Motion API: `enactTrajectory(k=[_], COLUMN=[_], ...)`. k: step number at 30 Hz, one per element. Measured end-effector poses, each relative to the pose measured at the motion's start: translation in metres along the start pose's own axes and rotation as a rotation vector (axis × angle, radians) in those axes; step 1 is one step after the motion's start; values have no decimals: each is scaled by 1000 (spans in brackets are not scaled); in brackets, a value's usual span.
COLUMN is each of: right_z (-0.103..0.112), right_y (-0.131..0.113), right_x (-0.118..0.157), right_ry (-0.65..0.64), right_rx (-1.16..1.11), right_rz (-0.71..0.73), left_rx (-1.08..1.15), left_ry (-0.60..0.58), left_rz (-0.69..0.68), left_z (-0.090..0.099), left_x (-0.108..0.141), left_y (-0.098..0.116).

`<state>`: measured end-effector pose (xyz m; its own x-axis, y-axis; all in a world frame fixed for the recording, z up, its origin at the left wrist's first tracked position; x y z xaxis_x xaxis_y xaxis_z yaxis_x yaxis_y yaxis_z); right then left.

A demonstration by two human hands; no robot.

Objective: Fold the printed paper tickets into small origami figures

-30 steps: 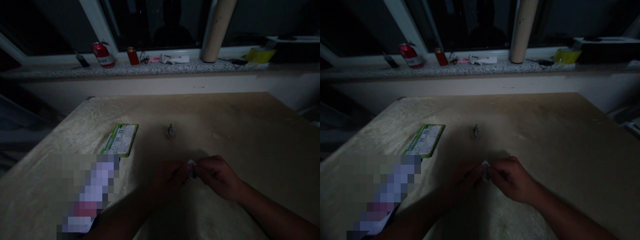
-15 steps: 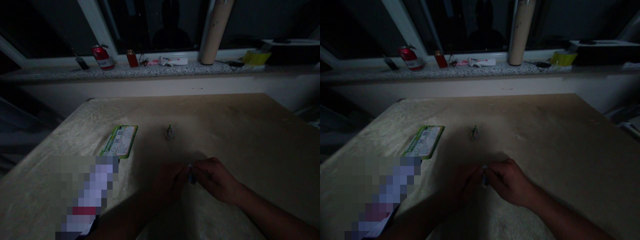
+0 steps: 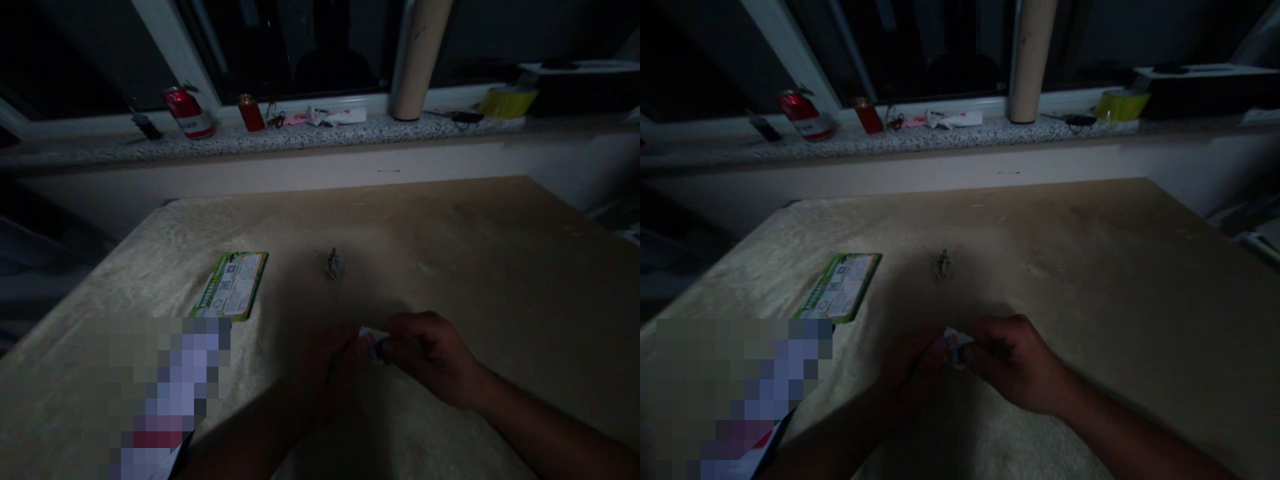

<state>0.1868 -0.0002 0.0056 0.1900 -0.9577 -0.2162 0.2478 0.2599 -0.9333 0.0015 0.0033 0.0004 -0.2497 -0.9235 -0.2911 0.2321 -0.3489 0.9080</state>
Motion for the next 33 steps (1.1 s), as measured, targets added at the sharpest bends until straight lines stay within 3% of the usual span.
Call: enactTrajectory(k=[5,8,13,16,19,26,33], right_z=[3,4,0,-3,-4,-8,-6], right_y=[-4,-4,2,3,3,10,12], right_x=[-3,-4,0,2,3,0,-2], right_ry=[106,100,-98,-220,-261,-220,-219], right_rx=[2,-7,-20,-29,-70,-326,-383], right_rz=[68,72,-18,-59,-112,-285,-299], left_rx=[35,34,37,51,42,25,-16], left_ry=[-112,-125,-75,-131,-177,-29,33], left_rz=[-10,10,2,-16,-11,-129,-123], left_z=[-5,-6,-3,-3,-4,0,-1], left_x=[2,3,1,1,1,-4,-4], left_y=[-5,-8,-8,-8,-7,5,7])
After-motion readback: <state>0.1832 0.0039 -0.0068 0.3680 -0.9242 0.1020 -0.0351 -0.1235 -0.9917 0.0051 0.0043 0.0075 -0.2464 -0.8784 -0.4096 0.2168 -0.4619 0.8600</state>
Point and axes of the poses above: each hand's wrist, its own x-axis away from the middle knuckle, its own z-axis out of the back of the hand, y = z × x, the point moved 3 cm from there along -x, towards the middle knuckle, and after that the axes turned 13 degrees about y, right-handed, at the moved point
